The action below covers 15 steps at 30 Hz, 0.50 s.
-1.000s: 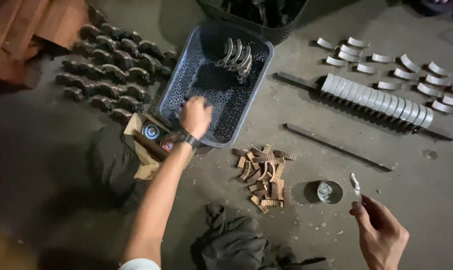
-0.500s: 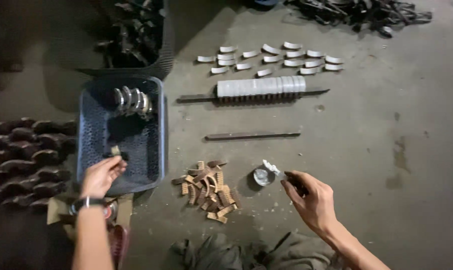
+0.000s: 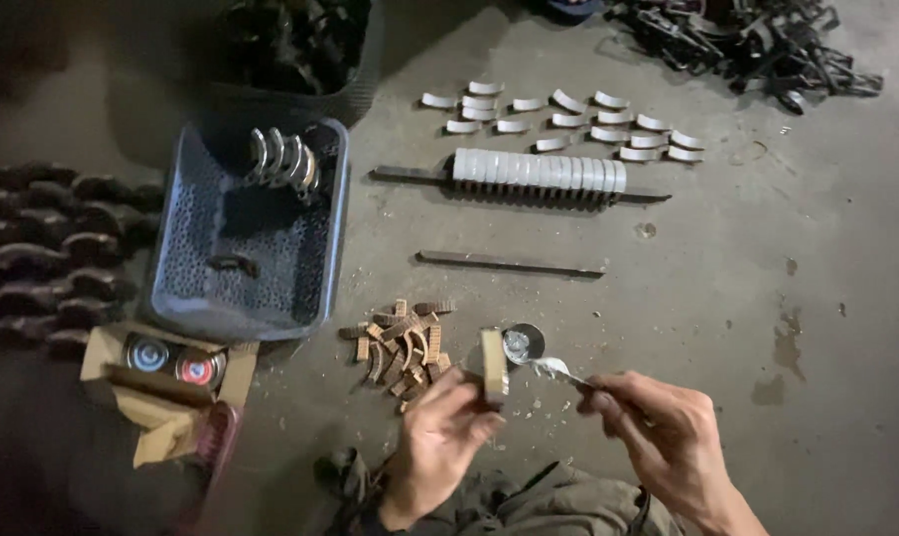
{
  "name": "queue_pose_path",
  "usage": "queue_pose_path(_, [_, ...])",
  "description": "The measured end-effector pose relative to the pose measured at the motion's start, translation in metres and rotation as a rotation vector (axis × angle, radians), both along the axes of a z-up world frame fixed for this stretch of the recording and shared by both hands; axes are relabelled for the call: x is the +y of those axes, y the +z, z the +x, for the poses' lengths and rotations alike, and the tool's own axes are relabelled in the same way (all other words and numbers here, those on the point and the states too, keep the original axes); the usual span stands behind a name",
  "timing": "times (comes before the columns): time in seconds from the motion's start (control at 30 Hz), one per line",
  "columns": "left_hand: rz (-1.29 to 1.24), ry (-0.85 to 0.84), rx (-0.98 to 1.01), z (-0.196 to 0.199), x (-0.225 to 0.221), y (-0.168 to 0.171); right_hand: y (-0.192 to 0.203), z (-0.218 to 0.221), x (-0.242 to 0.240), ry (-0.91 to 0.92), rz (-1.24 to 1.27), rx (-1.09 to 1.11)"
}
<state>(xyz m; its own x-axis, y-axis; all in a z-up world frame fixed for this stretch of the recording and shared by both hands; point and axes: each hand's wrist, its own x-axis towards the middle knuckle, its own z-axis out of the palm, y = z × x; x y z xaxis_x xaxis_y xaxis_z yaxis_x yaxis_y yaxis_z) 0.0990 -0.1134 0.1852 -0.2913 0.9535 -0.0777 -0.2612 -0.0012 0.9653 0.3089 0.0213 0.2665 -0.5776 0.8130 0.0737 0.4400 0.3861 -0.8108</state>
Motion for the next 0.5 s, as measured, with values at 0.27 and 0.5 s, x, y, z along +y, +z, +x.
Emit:
queue_pose_path(0.27, [-0.059, -0.091, 0.319, -0.005, 0.005, 0.051, 0.004, -0.008, -0.006, -0.027, -0.576, -0.223])
queue_pose_path(0.5, [0.023, -0.105, 0.197, -0.002, 0.002, 0.051, -0.004, -0.016, -0.003, 0.004, -0.582, -0.177])
